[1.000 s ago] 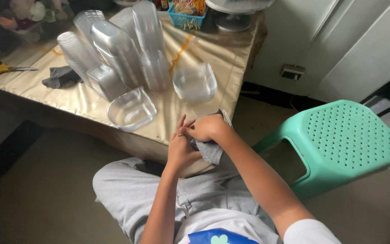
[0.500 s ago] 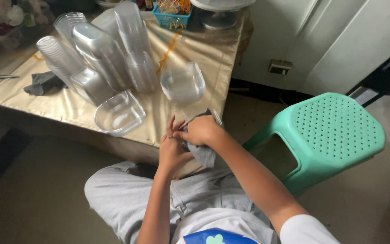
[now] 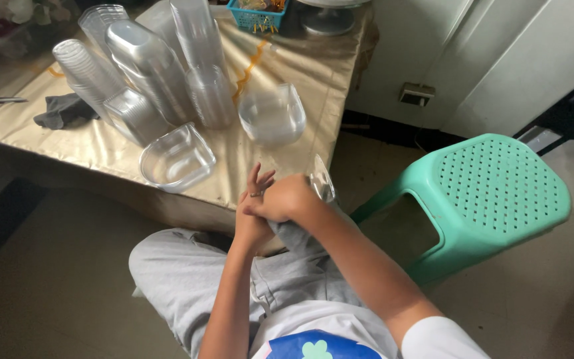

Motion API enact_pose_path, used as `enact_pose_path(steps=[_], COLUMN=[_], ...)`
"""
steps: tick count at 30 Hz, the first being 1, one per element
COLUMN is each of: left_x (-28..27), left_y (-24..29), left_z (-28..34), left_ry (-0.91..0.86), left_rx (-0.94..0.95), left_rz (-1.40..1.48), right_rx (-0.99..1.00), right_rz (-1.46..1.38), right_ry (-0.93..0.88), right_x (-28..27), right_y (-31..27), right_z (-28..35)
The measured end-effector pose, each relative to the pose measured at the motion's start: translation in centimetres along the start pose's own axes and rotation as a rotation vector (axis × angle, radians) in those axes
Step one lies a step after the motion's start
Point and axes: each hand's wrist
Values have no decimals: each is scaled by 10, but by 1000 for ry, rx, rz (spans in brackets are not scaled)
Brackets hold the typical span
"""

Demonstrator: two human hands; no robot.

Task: Wiping down clear plastic food containers with a grey cleaning cloth.

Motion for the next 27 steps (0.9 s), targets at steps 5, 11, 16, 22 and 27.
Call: enact_pose_path(steps=[5, 11, 16, 22, 27], left_x=[2, 3, 0, -3, -6], left_y=[-6, -11, -9, -5, 0], left_z=[4, 4, 3, 6, 0], left_ry=[-1, -27, -57, -90, -97], left_rx=[43, -44, -25, 22, -121], left_rz=[21, 4, -70, -58, -101], right_rx=[29, -44, -55, -39, -92], right_rz=[57, -48, -110, -15, -138], right_ry=[41, -106, -179, -79, 322], right_x=[2, -1, -4, 7, 27], right_y=[-5, 11, 11, 3, 15], right_z=[-3, -12, -8, 20, 5])
Point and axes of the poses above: each hand's wrist, its own z-axis away from the middle knuckle, its own x-axis out of the palm, y = z × x, and after that the axes turned 13 degrees about x, right-handed
